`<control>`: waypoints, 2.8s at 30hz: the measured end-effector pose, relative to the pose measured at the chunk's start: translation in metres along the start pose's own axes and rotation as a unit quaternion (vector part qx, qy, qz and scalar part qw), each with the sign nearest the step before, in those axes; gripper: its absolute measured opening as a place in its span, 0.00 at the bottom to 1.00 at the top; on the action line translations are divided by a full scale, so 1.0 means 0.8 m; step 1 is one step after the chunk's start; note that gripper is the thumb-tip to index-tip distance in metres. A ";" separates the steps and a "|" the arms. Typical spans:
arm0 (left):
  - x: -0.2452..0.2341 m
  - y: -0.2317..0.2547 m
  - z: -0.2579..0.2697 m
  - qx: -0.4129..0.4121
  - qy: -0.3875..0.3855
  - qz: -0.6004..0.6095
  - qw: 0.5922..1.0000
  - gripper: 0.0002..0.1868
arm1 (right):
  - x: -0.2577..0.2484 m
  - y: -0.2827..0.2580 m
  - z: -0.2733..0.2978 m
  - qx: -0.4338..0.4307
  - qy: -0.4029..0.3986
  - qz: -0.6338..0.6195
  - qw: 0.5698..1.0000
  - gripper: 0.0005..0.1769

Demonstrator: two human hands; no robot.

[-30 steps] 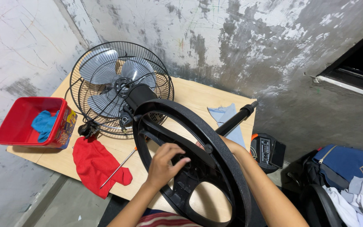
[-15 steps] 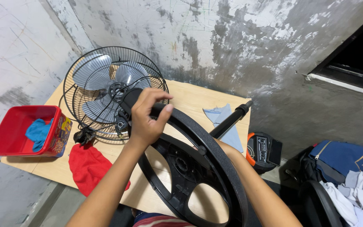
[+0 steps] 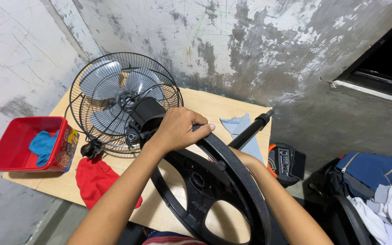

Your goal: The person assembles a standing fan by attaching the base to the pole and securing it with a screwdriver. They then insert the pole into the fan head and tighten the connection.

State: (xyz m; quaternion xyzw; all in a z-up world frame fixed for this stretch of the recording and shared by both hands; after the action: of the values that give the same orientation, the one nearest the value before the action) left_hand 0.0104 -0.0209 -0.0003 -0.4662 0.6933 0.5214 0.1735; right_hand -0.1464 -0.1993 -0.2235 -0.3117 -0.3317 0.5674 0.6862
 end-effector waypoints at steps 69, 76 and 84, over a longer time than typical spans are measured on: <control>0.296 -0.115 0.302 -0.545 0.119 0.460 0.691 0.30 | 0.150 0.175 0.005 -0.162 0.373 0.484 0.775 0.09; 0.316 -0.087 0.193 -0.474 0.002 0.654 0.589 0.29 | 0.134 0.193 -0.002 -0.184 0.349 0.495 0.774 0.08; 0.300 -0.059 0.191 -0.424 0.041 0.707 0.565 0.17 | 0.132 0.183 0.002 -0.184 0.314 0.440 0.821 0.17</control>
State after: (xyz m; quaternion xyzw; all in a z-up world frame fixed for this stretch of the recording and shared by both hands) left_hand -0.1093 0.0011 -0.2618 0.1314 0.5073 0.6918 -0.4968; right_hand -0.2169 -0.0713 -0.3298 -0.7062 -0.0245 0.6089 0.3604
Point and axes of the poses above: each hand's wrist, its own z-axis away from the middle knuckle, its own x-axis out of the palm, y = z × x, the point moved 2 cm from there along -z, towards the middle knuckle
